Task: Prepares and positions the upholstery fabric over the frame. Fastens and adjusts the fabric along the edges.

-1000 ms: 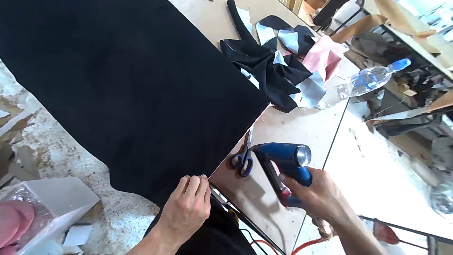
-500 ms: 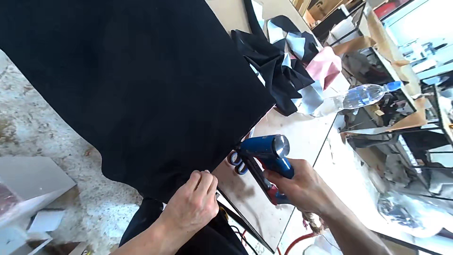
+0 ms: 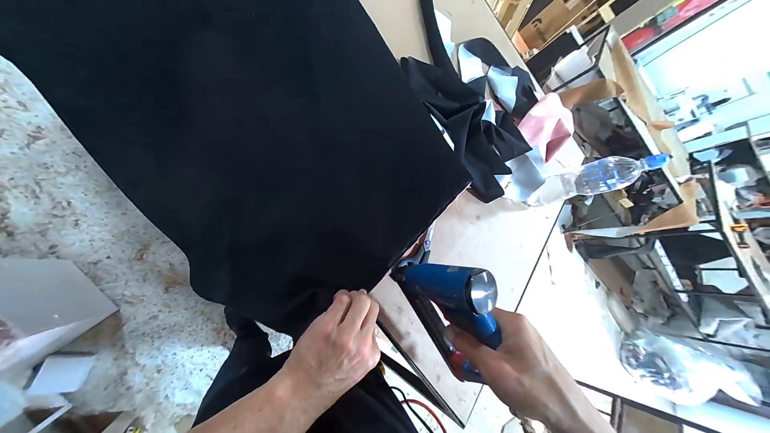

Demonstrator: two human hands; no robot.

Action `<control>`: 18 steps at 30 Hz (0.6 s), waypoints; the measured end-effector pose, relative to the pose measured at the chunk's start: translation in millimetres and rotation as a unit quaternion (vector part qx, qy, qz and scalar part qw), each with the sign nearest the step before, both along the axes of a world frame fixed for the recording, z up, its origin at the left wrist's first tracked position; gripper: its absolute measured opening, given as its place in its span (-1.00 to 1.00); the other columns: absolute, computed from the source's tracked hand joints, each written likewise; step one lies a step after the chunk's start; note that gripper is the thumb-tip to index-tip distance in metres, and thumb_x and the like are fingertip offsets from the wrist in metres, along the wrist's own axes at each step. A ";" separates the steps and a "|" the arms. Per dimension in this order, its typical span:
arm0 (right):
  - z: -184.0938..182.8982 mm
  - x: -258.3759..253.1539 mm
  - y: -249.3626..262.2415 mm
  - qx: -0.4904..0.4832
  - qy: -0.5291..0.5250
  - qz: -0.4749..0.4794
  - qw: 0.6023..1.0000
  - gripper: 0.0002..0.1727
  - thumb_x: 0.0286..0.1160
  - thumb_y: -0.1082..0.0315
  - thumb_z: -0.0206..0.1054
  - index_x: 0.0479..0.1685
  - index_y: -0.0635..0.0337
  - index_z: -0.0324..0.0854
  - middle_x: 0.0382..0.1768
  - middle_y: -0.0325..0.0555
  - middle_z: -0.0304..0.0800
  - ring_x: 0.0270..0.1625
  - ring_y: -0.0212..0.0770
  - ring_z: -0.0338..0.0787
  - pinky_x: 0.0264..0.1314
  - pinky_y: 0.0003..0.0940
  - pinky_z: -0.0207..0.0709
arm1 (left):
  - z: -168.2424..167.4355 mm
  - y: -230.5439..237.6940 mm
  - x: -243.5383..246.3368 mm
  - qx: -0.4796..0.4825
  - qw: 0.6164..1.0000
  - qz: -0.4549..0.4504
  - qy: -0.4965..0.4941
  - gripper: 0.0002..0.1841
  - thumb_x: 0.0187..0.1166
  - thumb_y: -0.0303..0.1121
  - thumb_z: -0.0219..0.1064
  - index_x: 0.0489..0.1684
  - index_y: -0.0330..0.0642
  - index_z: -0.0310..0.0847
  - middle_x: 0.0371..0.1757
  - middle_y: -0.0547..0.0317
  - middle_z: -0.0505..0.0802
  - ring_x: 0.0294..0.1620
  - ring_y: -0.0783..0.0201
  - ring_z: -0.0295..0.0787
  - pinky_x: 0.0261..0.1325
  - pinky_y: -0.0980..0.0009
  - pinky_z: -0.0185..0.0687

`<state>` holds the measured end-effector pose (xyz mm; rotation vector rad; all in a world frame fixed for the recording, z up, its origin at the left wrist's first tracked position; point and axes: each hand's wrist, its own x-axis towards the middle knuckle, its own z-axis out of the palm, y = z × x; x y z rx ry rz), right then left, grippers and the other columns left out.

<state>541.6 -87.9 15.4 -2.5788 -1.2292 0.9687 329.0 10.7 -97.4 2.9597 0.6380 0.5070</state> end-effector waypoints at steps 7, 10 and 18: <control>-5.1 -29.2 0.4 0.003 0.021 0.018 1.000 -0.65 0.41 -0.09 0.42 -0.16 0.00 0.76 -0.45 -0.32 0.77 -0.42 -0.35 0.77 -0.38 -0.18 0.69 | -3.5 -1.0 0.1 -0.004 1.000 0.012 -0.018 -0.74 0.59 -0.66 0.14 -0.32 -0.33 0.80 -0.14 0.00 0.88 -0.15 0.09 0.84 -0.06 0.30 0.73; 3.1 -33.0 -21.4 0.020 0.005 -0.006 1.000 -0.62 0.37 -0.12 0.44 -0.13 -0.02 0.74 -0.46 -0.31 0.77 -0.45 -0.33 0.78 -0.45 -0.16 0.68 | -7.5 2.0 -13.9 -0.024 0.997 0.016 -0.070 -0.77 0.60 -0.62 0.17 -0.12 -0.28 0.81 -0.10 0.05 0.89 -0.12 0.11 0.84 -0.03 0.28 0.74; 15.1 -23.3 -68.3 0.094 0.092 -0.135 0.982 -0.54 0.39 -0.17 0.42 -0.01 0.00 0.72 -0.49 -0.20 0.76 -0.54 -0.20 0.78 -0.53 -0.18 0.72 | -5.6 -0.8 -86.5 0.015 0.982 0.142 -0.128 -0.48 0.54 0.20 0.33 0.34 0.16 0.72 0.23 0.33 0.87 0.27 0.24 0.74 0.38 0.18 0.42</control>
